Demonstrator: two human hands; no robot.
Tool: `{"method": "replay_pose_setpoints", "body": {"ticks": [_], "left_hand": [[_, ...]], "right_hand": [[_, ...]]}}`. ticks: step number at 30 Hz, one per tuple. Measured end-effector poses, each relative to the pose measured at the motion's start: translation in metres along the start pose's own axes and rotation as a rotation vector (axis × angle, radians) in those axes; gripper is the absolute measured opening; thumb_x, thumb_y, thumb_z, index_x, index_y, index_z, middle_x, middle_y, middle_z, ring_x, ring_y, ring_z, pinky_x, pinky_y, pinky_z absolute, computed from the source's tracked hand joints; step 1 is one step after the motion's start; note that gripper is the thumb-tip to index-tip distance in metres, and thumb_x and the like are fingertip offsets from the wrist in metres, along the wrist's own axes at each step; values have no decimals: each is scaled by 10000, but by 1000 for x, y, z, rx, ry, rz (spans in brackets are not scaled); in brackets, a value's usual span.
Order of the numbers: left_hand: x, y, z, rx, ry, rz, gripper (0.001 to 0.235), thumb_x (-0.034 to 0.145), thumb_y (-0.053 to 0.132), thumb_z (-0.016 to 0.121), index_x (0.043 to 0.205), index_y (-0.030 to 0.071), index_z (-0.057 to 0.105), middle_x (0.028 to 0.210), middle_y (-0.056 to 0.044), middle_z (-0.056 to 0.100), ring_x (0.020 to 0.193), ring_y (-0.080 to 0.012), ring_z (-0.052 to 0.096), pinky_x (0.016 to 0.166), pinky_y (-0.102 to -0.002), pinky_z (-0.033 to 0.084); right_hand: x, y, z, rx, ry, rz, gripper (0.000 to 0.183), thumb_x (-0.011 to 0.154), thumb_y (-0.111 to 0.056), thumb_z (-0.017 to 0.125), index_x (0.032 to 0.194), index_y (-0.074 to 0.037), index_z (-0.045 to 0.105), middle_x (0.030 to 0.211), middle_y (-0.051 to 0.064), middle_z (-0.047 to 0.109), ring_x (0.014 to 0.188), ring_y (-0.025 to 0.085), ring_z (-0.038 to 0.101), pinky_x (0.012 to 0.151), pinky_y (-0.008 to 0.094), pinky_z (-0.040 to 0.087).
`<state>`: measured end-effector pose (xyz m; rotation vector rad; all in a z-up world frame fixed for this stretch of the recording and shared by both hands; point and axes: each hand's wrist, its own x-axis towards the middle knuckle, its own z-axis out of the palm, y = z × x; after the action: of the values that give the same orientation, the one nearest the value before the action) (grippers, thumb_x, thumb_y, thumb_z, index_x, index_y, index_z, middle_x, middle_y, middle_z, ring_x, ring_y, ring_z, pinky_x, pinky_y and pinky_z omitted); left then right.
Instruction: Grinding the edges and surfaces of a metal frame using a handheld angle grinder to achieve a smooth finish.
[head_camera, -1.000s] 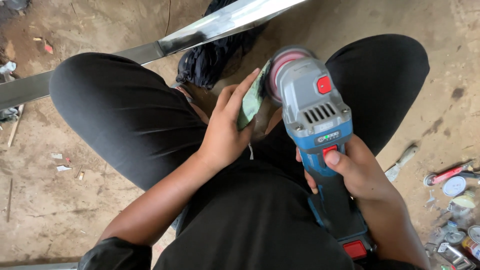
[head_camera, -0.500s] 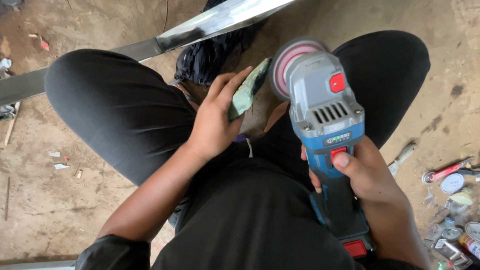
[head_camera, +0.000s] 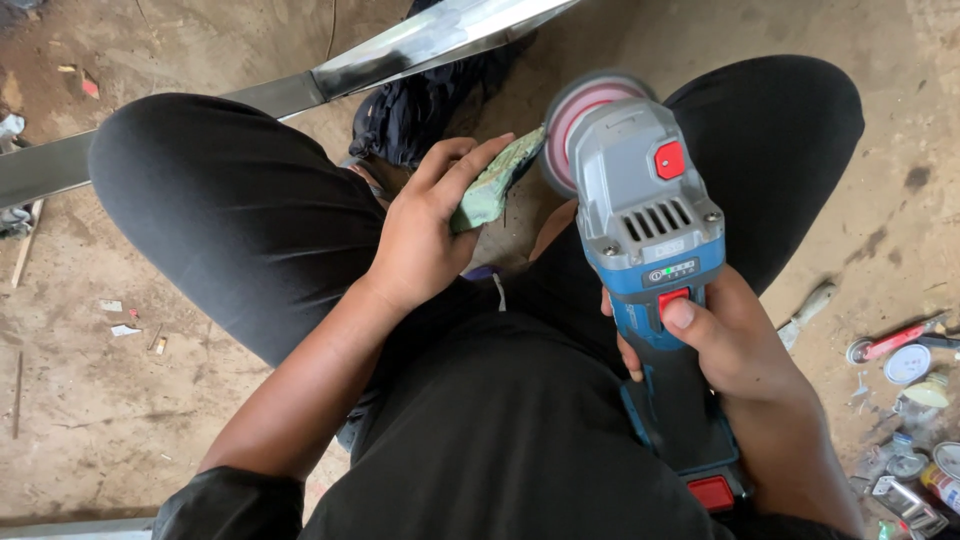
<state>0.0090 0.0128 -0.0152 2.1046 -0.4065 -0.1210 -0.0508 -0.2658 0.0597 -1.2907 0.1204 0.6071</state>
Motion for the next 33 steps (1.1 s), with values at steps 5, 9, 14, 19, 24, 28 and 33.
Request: {"method": "replay_pose_setpoints", "body": {"ticks": [5, 9, 14, 19, 24, 28, 33], "left_hand": [[-1, -1, 1, 28, -9, 9, 858, 691, -113, 677, 1488, 159, 515, 1366, -113, 558, 1138, -290, 650, 915, -349, 543], [-2, 0, 1, -9, -18, 30, 810, 724, -99, 691, 1481, 134, 524, 1352, -108, 558, 1134, -281, 646, 927, -342, 533], [-3, 2, 8, 316, 58, 159, 662, 828, 123, 803, 1457, 159, 599, 1310, -120, 569, 1101, -289, 652, 953, -387, 522], [-3, 2, 13, 554, 110, 231, 556, 931, 200, 686, 1478, 220, 592, 1309, -94, 580, 1094, -256, 614, 1011, -393, 485], [-8, -11, 29, 460, 29, 88, 712, 883, 117, 715, 1538, 291, 498, 1279, -115, 546, 1013, -287, 643, 911, -407, 542], [-14, -44, 52, 300, -308, -249, 675, 824, 171, 754, 1404, 62, 424, 1130, -268, 624, 828, -500, 682, 698, -566, 570], [-11, -89, 102, 612, -474, -90, 366, 794, 130, 727, 1062, 8, 508, 938, -234, 667, 737, -441, 693, 597, -512, 588]], "right_hand": [[-2, 0, -1, 7, 22, 10, 525, 924, -260, 621, 1309, 78, 507, 1020, 193, 677, 595, 204, 667, 516, 291, 558], [-3, -1, 1, -11, 9, -25, 510, 935, -240, 596, 1324, 74, 496, 1036, 195, 670, 595, 205, 662, 513, 294, 565], [-6, -9, -1, 4, 82, -46, 567, 936, -321, 628, 1322, 78, 512, 1049, 198, 673, 581, 198, 655, 495, 296, 562], [-10, -41, 35, -51, 487, -69, 650, 915, -425, 570, 1343, 60, 505, 989, 172, 637, 563, 157, 551, 500, 278, 480], [-6, -13, -27, 230, 362, -163, 778, 919, -596, 733, 1385, -13, 513, 1016, 129, 644, 575, 135, 589, 522, 254, 500], [0, 12, -94, 469, 52, -198, 822, 966, -583, 747, 1438, 29, 469, 1088, 169, 621, 591, 176, 622, 497, 290, 505], [-1, 21, -116, 634, -72, -259, 778, 1018, -495, 726, 1492, 44, 426, 1161, 190, 595, 670, 197, 619, 581, 309, 524]]}}
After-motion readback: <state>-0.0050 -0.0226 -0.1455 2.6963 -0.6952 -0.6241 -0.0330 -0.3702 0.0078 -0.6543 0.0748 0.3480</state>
